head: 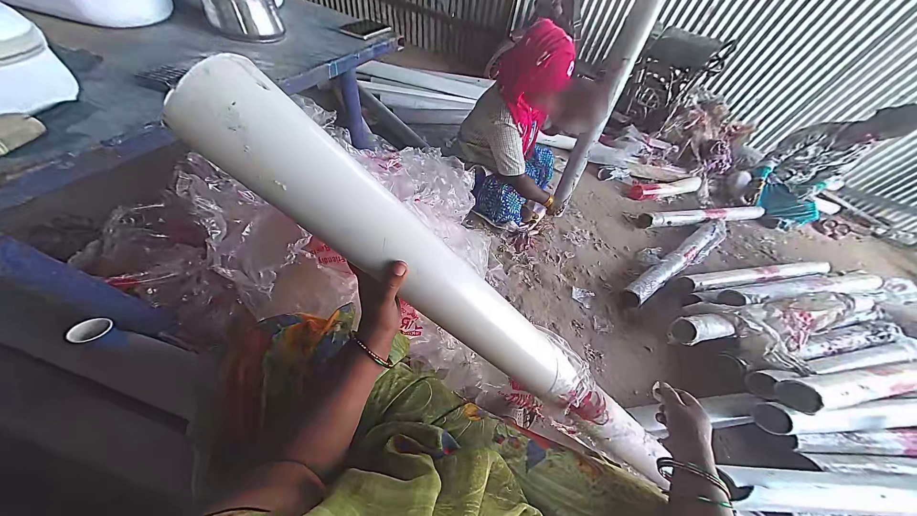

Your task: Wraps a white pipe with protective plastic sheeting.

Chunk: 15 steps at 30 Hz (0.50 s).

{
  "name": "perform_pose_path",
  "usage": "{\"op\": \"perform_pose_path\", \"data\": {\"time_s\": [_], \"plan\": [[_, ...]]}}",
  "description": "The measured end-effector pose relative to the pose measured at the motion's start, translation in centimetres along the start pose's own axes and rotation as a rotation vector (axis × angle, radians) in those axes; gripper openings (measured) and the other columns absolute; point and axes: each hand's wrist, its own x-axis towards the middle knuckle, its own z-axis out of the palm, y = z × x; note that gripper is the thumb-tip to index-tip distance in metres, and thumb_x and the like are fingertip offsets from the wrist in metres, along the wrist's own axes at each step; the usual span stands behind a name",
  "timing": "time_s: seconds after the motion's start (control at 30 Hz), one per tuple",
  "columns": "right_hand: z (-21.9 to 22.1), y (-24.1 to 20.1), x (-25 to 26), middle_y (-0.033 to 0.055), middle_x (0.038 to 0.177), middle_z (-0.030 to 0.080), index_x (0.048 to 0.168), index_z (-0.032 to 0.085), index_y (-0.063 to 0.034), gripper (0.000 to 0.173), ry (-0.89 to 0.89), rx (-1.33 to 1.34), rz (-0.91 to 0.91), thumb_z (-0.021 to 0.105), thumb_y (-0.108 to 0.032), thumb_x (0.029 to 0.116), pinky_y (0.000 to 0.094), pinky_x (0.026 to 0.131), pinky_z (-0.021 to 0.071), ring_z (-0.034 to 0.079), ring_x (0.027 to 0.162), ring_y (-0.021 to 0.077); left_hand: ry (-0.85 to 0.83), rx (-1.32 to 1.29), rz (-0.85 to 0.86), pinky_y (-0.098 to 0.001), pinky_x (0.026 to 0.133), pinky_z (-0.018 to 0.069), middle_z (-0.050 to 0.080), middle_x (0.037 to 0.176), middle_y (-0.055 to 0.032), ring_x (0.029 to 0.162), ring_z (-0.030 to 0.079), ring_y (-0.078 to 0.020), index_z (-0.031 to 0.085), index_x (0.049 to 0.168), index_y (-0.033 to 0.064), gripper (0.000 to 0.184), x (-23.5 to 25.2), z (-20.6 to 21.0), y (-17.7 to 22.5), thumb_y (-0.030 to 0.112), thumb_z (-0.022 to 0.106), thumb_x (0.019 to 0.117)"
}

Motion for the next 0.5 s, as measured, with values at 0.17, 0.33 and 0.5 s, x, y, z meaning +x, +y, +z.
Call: {"op": "perform_pose_path", "data": {"time_s": [0.17, 0.33, 0.5], "plan": [[0.54, -0.92, -0.11, 0.0152, 0.096, 0.060, 0.119, 0.061, 0.0057, 0.029, -0.027, -0.055, -0.007, 0.055, -0.019, 0.1061, 0.0362, 0.068, 0.0438, 0.050, 0.072, 0.0150, 0.034, 0.020, -0.050, -0.0259, 0.098, 0.0536, 0.053, 0.131, 0.0023, 0.117, 0.059, -0.0026, 0.011, 0.154, 0.0117, 0.134, 0.36, -0.20, -0.33, 0.069, 0.086, 0.0594], [0.44, -0.59, -0.05, 0.0291, 0.130, 0.058, 0.134, 0.052, 0.0093, 0.039, -0.051, 0.037, -0.076, 0.059, -0.004, 0.0977, 0.0474, 0.087, 0.0462, 0.058, 0.104, 0.0293, 0.033, 0.001, -0.064, -0.0268, 0.098, 0.0538, 0.052, 0.132, 0.0009, 0.118, 0.058, -0.0039, 0.009, 0.155, 0.0111, 0.134, 0.58, -0.33, -0.51, 0.065, 0.087, 0.0603], [0.09, -0.23, -0.29, 0.0216, 0.114, 0.064, 0.125, 0.059, 0.0071, 0.049, -0.064, 0.034, -0.036, 0.050, -0.038, 0.1079, 0.0435, 0.086, 0.0462, 0.058, 0.096, 0.0216, 0.011, 0.012, -0.031, -0.0270, 0.100, 0.0525, 0.051, 0.135, 0.0011, 0.120, 0.057, -0.0040, 0.009, 0.156, 0.0119, 0.131, 0.49, -0.15, -0.37, 0.066, 0.085, 0.0637]]}}
